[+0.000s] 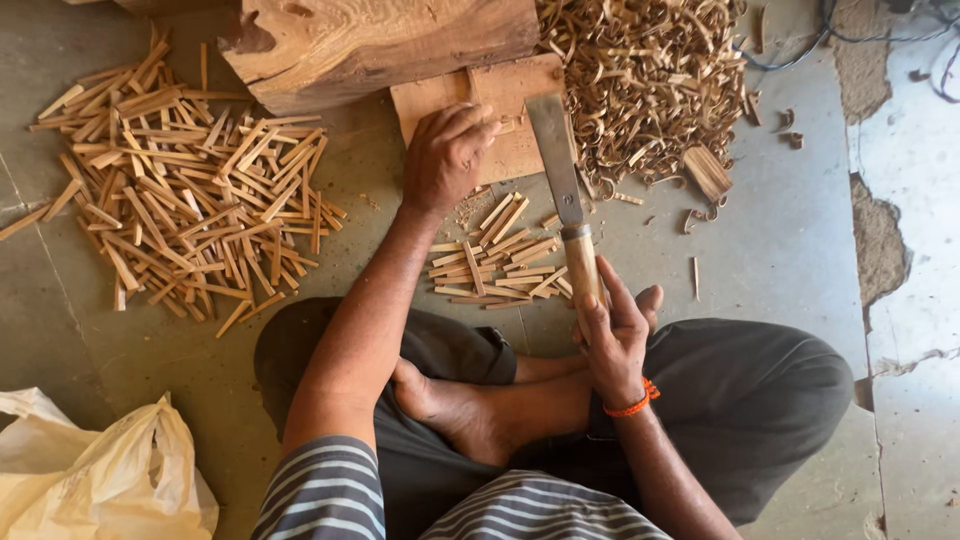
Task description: The person sits on the floor and uses a chisel to carve small wooden sticks on a wooden block. They repeatedly pick up sticks, position them, and strike the chisel to shape the wood, creating a pile of finished pieces and wood shavings.
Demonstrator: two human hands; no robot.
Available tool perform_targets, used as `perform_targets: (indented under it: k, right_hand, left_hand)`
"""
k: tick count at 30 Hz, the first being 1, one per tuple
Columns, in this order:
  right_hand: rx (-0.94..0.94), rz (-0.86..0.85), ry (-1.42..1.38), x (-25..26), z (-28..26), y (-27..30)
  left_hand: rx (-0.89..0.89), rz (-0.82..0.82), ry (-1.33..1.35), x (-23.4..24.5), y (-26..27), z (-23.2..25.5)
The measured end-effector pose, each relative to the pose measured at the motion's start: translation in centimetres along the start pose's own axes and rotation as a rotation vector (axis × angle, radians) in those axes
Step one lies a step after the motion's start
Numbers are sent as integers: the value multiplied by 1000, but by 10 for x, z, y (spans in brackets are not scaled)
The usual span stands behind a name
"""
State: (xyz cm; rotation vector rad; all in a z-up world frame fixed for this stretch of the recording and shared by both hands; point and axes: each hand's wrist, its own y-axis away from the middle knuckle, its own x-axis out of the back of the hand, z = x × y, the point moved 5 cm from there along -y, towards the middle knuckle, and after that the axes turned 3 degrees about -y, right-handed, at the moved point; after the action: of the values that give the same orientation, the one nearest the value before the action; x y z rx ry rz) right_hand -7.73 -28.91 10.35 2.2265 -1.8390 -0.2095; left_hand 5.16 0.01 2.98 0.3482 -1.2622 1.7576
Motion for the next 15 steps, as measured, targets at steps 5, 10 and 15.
perform_targets:
  k: [5, 10, 15]
  right_hand:
    - [-64, -2, 58, 5, 7, -2]
    - [-115, -45, 127, -8, 6, -3]
    - [-104, -47, 200, -18, -5, 6]
  left_hand:
    - [38, -14, 38, 6, -6, 3]
    - [74, 10, -1, 10, -6, 2]
    - [31, 34, -46, 3, 1, 0]
